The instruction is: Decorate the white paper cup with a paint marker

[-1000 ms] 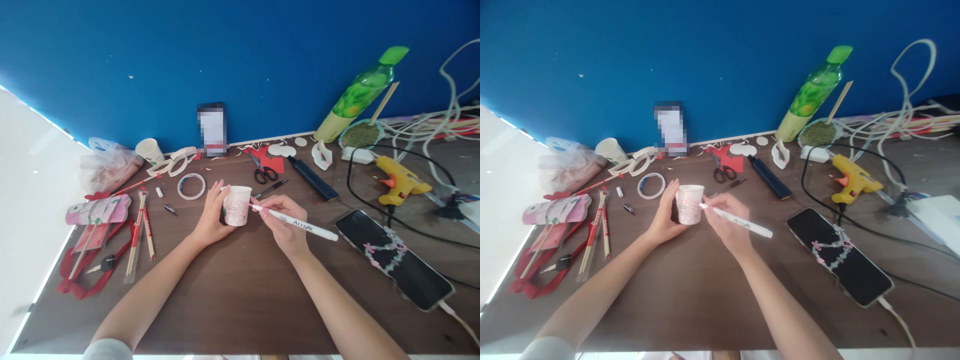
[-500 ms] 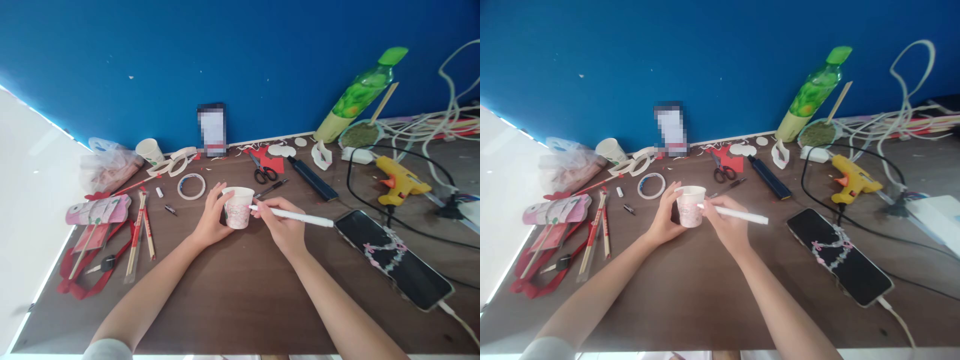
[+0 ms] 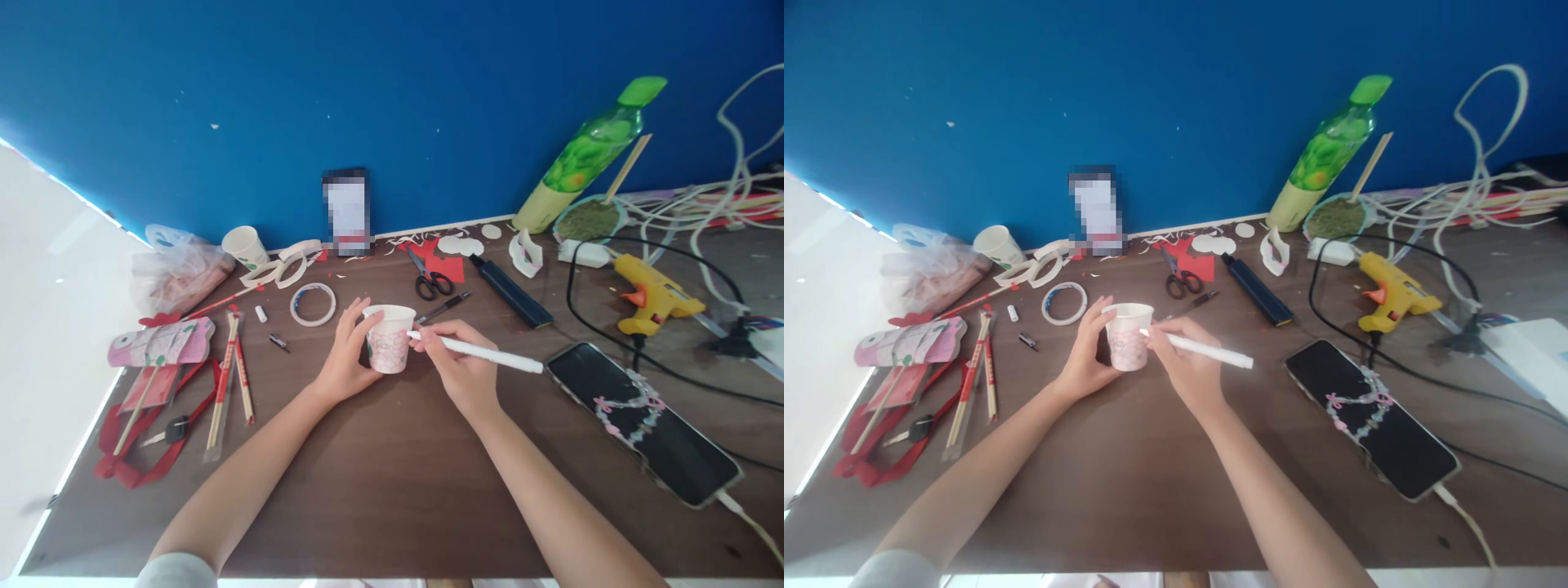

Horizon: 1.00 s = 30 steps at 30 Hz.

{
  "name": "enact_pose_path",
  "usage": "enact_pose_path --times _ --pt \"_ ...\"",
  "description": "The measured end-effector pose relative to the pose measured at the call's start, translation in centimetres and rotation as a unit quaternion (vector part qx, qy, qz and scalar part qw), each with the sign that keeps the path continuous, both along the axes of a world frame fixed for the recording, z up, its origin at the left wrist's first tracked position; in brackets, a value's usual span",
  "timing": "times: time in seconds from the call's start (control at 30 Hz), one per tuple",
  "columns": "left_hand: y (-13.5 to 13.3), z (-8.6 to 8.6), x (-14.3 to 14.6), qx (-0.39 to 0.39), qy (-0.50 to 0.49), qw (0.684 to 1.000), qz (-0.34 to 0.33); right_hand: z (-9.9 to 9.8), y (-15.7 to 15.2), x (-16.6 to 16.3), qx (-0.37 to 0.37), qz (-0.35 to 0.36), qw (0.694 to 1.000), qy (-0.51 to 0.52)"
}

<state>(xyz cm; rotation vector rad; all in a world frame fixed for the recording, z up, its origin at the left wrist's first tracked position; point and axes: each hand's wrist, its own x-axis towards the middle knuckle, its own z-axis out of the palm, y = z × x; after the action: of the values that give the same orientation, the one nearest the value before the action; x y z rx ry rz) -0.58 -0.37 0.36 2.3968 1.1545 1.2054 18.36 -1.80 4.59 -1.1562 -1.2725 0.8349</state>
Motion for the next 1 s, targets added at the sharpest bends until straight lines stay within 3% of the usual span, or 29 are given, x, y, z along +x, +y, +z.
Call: enact_pose_path --times 0.7,1.0 --pt "-0.02 -0.18 -0.01 -0.012 0.005 1.0 0.009 -0.31 0.32 0.38 -0.015 0.003 1.0 0.016" --pt "-0.36 0.37 0.3 -0.003 0.017 0.998 0.053 -0.78 0.13 0.68 0.003 0.092 0.992 0.085"
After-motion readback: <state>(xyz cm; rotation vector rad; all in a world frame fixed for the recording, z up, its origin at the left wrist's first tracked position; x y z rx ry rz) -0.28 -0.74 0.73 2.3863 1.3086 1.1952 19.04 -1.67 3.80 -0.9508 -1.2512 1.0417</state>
